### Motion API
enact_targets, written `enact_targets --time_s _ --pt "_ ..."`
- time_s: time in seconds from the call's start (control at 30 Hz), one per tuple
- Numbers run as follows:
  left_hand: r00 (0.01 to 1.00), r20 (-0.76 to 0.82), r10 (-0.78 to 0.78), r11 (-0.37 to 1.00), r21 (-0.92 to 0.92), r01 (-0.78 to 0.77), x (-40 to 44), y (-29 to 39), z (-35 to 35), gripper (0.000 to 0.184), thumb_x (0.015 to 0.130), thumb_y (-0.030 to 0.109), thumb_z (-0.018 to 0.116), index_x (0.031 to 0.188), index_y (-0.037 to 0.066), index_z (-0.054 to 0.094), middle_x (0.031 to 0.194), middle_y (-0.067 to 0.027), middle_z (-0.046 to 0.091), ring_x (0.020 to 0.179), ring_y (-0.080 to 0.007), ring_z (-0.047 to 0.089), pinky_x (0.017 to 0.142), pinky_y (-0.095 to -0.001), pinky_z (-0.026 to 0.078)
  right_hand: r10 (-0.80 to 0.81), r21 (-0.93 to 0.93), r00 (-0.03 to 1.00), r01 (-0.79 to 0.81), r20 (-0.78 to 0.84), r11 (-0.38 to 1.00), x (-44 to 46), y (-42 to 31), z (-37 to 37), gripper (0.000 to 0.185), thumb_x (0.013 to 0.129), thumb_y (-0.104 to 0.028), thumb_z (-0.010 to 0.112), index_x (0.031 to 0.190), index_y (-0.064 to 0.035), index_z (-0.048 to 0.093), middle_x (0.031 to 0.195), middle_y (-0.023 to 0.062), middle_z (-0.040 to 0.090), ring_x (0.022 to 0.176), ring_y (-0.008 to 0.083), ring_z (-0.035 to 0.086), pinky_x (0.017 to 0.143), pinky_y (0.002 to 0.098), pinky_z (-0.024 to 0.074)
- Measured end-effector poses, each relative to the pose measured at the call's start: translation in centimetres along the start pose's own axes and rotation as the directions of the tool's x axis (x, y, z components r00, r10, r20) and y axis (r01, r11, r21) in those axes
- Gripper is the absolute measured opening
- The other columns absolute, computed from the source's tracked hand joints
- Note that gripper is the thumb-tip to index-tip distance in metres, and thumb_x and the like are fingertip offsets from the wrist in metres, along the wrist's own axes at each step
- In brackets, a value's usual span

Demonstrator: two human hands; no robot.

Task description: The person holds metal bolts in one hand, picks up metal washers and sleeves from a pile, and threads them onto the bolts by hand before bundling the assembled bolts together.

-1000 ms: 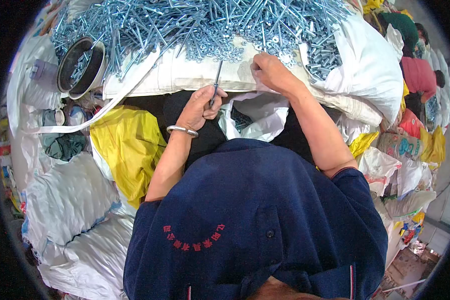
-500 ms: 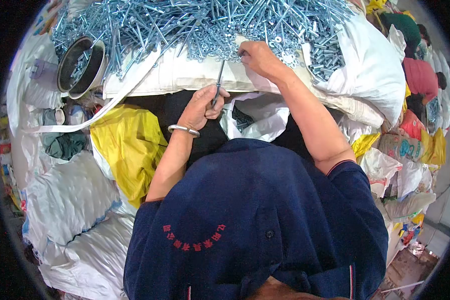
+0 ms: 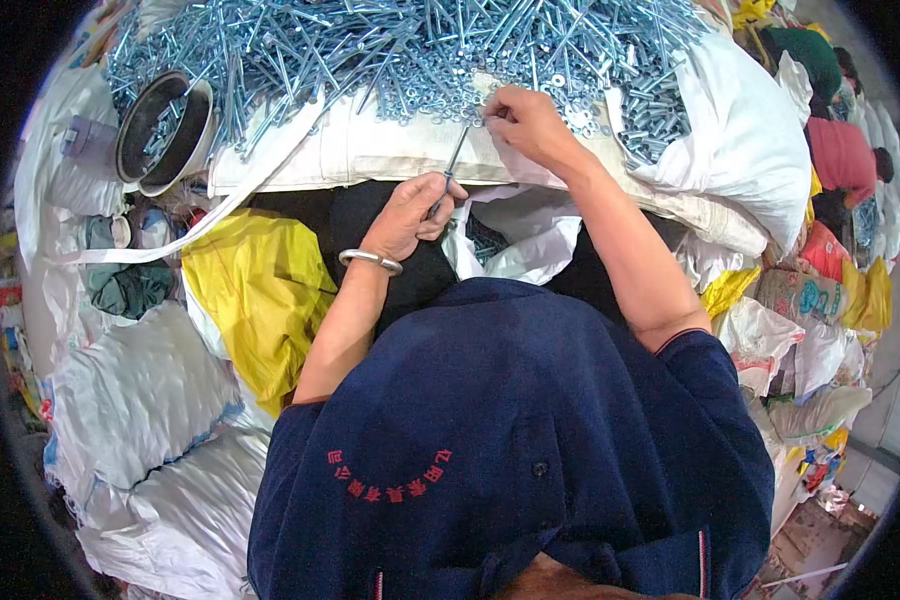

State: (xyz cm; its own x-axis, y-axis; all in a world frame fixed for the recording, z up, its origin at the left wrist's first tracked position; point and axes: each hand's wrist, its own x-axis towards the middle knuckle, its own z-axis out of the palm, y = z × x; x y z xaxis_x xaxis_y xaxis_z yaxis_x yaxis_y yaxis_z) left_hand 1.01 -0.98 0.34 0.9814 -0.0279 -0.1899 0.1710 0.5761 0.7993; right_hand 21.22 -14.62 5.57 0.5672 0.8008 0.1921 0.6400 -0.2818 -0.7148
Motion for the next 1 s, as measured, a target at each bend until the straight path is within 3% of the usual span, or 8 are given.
enact_targets --time_s 0.03,0.1,0.43,0.53,0.6,0.7,0.8,1.0 --pt "1.000 -0.001 -0.001 1.000 -0.002 0.001 0.0 -0.1 0.1 0.039 0.099 0.040 0.050 0.102 0.002 0.059 0.064 0.0033 0.046 0.047 -0.0028 0.031 0.042 -0.0183 0.022 0.001 0.000 1.000 -0.001 0.002 1.000 -0.5 -1.0 -0.2 0.014 0.073 0.000 0.063 0.086 0.0027 0.063 0.079 0.0168 0.064 0.073 0.0278 0.065 0.066 0.0365 0.0506" --pt "1.000 -0.005 -0.014 0.996 0.084 0.014 0.2 -0.3 0.2 0.039 0.099 0.040 0.051 0.101 0.002 0.060 0.061 0.0047 0.043 0.047 -0.0030 0.030 0.042 -0.0191 0.021 0.218 0.403 0.967 -0.254 0.134 0.879 -1.8 -3.0 -1.0 0.012 0.082 0.002 0.062 0.094 0.0037 0.062 0.082 0.0072 0.065 0.071 0.0118 0.064 0.064 0.0266 0.0512" --pt "0.999 -0.052 0.015 0.956 0.293 0.001 0.6 -0.9 0.8 0.038 0.099 0.039 0.052 0.094 0.003 0.062 0.059 0.0061 0.041 0.049 -0.0031 0.032 0.043 -0.0192 0.024 0.241 0.515 0.961 -0.142 -0.132 0.845 -5.4 -4.0 1.5 0.016 0.079 0.004 0.064 0.095 0.0037 0.061 0.083 0.0086 0.065 0.073 0.0119 0.066 0.063 0.0267 0.0529" --pt "0.997 -0.068 0.032 0.938 0.348 -0.006 0.8 -1.0 1.0 0.037 0.099 0.038 0.051 0.095 0.003 0.063 0.060 0.0060 0.042 0.049 -0.0025 0.034 0.043 -0.0186 0.025 0.159 0.423 0.956 -0.042 -0.246 0.905 -5.4 -3.8 1.7 0.016 0.079 0.005 0.063 0.095 0.0022 0.061 0.087 0.0098 0.064 0.076 0.0168 0.067 0.065 0.0273 0.0530" --pt "0.995 -0.095 0.039 0.924 0.382 0.000 0.9 -1.1 1.0 0.036 0.100 0.037 0.051 0.096 0.003 0.063 0.062 0.0059 0.044 0.050 -0.0018 0.034 0.043 -0.0184 0.026 -0.149 -0.024 0.952 0.148 -0.267 0.989 -5.6 -4.2 1.3 0.020 0.079 0.005 0.061 0.098 0.0005 0.060 0.090 0.0128 0.061 0.076 0.0261 0.065 0.066 0.0310 0.0535" --pt "0.993 -0.111 0.038 0.927 0.374 0.006 0.9 -1.1 1.1 0.037 0.100 0.037 0.051 0.097 0.003 0.063 0.064 0.0057 0.046 0.050 -0.0017 0.034 0.044 -0.0181 0.026 -0.284 -0.200 0.938 0.244 -0.201 0.949 -6.0 -4.7 1.3 0.023 0.080 0.007 0.060 0.101 -0.0008 0.060 0.092 0.0130 0.060 0.084 0.0276 0.065 0.070 0.0322 0.0522" --pt "0.993 -0.110 0.052 0.951 0.310 -0.016 0.9 -1.1 1.0 0.039 0.101 0.038 0.048 0.099 0.003 0.065 0.063 0.0056 0.046 0.049 -0.0016 0.034 0.045 -0.0175 0.028 -0.397 -0.123 0.895 0.379 -0.202 0.917 -5.7 -5.5 0.7 0.025 0.080 0.002 0.059 0.104 -0.0030 0.058 0.095 0.0141 0.057 0.080 0.0341 0.060 0.069 0.0402 0.0508" --pt "0.994 -0.075 0.082 0.957 0.285 -0.058 1.2 -1.3 0.9 0.048 0.101 0.043 0.042 0.104 0.000 0.062 0.065 0.0055 0.046 0.050 -0.0017 0.031 0.046 -0.0186 0.024 -0.283 -0.345 0.943 0.209 -0.178 0.915 -0.5 -0.4 -1.2 0.017 0.086 -0.004 0.054 0.101 -0.0026 0.062 0.094 0.0180 0.061 0.084 0.0381 0.060 0.074 0.0430 0.0488"
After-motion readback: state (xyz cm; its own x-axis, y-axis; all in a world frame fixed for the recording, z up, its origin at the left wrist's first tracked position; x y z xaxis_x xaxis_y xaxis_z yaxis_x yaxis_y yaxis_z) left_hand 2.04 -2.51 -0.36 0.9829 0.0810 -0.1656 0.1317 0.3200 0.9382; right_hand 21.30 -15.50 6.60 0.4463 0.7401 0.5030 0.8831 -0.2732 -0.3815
